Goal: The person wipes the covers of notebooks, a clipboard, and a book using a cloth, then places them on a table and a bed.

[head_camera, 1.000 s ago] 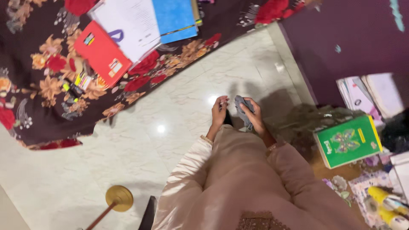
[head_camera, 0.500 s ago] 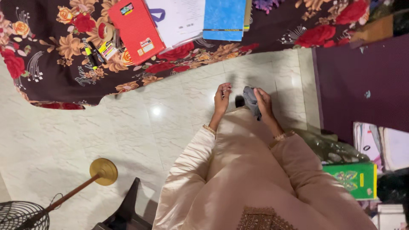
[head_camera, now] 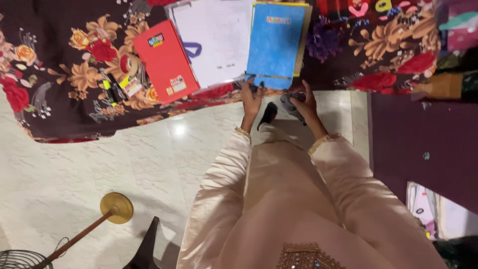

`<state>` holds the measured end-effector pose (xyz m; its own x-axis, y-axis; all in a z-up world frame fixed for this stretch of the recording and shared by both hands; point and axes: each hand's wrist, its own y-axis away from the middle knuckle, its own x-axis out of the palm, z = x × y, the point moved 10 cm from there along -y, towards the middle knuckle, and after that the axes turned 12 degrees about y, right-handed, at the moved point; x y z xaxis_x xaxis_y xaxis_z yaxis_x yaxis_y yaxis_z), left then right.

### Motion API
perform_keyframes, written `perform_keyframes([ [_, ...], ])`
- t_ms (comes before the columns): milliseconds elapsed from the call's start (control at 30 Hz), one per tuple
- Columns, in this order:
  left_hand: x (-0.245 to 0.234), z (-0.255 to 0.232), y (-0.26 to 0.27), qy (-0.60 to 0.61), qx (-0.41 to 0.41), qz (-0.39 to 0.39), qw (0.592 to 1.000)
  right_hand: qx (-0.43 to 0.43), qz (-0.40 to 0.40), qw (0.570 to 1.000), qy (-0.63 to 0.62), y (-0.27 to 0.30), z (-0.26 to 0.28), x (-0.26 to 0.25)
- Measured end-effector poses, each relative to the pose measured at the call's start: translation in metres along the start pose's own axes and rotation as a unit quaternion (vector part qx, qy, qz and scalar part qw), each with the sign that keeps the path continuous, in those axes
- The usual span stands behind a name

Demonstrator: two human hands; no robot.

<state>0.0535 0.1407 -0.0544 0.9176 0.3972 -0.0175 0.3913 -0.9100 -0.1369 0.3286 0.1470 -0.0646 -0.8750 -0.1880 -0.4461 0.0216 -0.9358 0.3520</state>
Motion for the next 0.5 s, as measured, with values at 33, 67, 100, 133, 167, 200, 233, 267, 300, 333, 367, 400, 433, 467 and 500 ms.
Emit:
perform_keyframes([
  [33, 0.003, 0.002, -0.014, -0.002, -0.001, 0.000, 1.000, 0.001, 0.002, 1.000, -0.002, -0.018, 0.004, 0.006],
  [67, 0.006, 0.001, -0.029, -0.049, 0.010, -0.002, 0.999, -0.071, -0.054, 0.993, 0.072, -0.032, 0.023, 0.000],
  [100, 0.009, 0.001, -0.039, -0.095, 0.020, -0.003, 0.995, -0.142, -0.107, 0.973, 0.144, -0.041, 0.042, -0.005],
  [133, 0.011, 0.003, -0.051, -0.097, 0.017, -0.002, 0.995, -0.140, -0.105, 0.974, 0.144, -0.054, 0.046, 0.001],
  [167, 0.013, 0.004, -0.063, -0.131, 0.022, -0.007, 0.991, -0.081, -0.120, 0.974, 0.174, -0.069, 0.041, 0.003],
  [200, 0.014, 0.006, -0.073, -0.165, 0.027, -0.013, 0.986, -0.022, -0.132, 0.970, 0.203, -0.081, 0.035, 0.003],
  [233, 0.016, 0.009, -0.082, -0.164, 0.025, -0.010, 0.986, -0.018, -0.133, 0.970, 0.204, -0.092, 0.038, 0.004],
  [267, 0.017, 0.011, -0.090, -0.199, 0.035, -0.004, 0.979, -0.059, -0.161, 0.951, 0.258, -0.097, 0.051, 0.005],
  [300, 0.018, 0.013, -0.096, -0.234, 0.044, -0.001, 0.971, -0.101, -0.185, 0.927, 0.310, -0.100, 0.063, 0.007],
  [333, 0.019, 0.017, -0.103, -0.234, 0.041, 0.000, 0.971, -0.099, -0.183, 0.927, 0.312, -0.108, 0.063, 0.006],
  [367, 0.017, 0.029, -0.108, -0.210, -0.006, 0.007, 0.978, -0.033, -0.128, 0.947, 0.292, -0.118, 0.047, 0.012],
  [400, 0.017, 0.040, -0.109, -0.185, -0.053, 0.015, 0.981, 0.032, -0.070, 0.960, 0.270, -0.123, 0.031, 0.019],
  [433, 0.018, 0.043, -0.110, -0.184, -0.057, 0.015, 0.981, 0.034, -0.069, 0.959, 0.272, -0.124, 0.030, 0.020],
  [467, 0.023, 0.053, -0.107, -0.161, -0.100, 0.040, 0.981, 0.048, -0.079, 0.957, 0.275, -0.120, 0.027, 0.018],
  [500, 0.027, 0.062, -0.105, -0.138, -0.141, 0.064, 0.978, 0.058, -0.091, 0.955, 0.277, -0.119, 0.027, 0.015],
])
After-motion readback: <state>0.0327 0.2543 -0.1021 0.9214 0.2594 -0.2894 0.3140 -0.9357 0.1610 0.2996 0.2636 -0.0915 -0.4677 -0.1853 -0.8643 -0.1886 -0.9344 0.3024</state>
